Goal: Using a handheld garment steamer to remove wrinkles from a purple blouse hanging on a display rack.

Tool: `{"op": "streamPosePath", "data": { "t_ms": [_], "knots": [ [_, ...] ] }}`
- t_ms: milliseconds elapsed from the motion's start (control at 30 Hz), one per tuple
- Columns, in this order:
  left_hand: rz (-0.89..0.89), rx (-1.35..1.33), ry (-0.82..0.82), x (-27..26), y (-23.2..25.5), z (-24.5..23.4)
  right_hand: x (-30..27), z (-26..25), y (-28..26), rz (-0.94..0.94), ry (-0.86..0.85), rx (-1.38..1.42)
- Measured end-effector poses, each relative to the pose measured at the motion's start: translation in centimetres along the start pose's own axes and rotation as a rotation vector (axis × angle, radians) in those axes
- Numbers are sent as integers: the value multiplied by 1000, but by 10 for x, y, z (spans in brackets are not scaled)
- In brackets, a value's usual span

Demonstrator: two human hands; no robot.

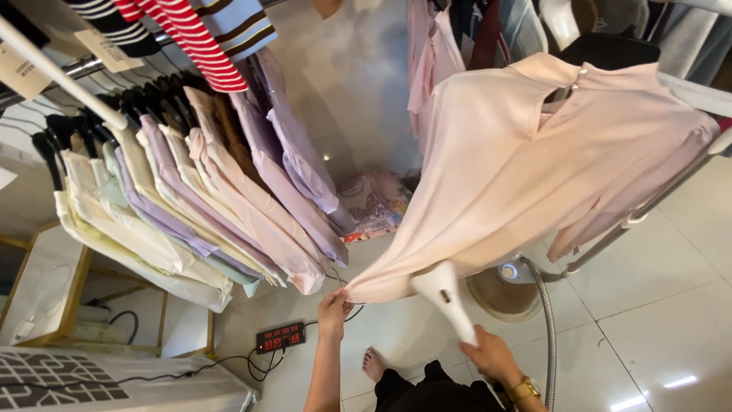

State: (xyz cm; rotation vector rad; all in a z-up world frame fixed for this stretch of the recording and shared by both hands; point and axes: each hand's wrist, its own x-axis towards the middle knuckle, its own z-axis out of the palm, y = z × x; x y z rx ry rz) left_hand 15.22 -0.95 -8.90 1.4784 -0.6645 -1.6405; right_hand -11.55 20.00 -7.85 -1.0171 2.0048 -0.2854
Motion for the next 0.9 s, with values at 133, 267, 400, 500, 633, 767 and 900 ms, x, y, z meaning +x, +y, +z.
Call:
{"op": "streamPosePath", "data": {
  "t_ms": [133, 267, 400, 500, 633, 767, 900],
  "knots": [
    [-20, -27, -34, -6, 3, 8, -1, 17, -20, -259, -30, -106],
    [-43, -39, -37, -6, 7, 6, -1, 7, -25, -285, -6, -128],
    [-37, -17, 20, -8, 9, -3, -11, -30, -29, 18, 43, 145],
    [-29, -8, 30, -5, 5, -13, -4, -45, -17, 117, 193, 322],
    [-39, -7, 13, 2, -7, -22, -2, -52, -12, 174, 257, 400],
    [-70, -45, 10, -5, -7, -17, -19, -40, -35, 127, 129, 399],
    [-75, -46, 33, -9, -9, -14, -19, -16, -44, -52, -92, 194]
  ]
}}
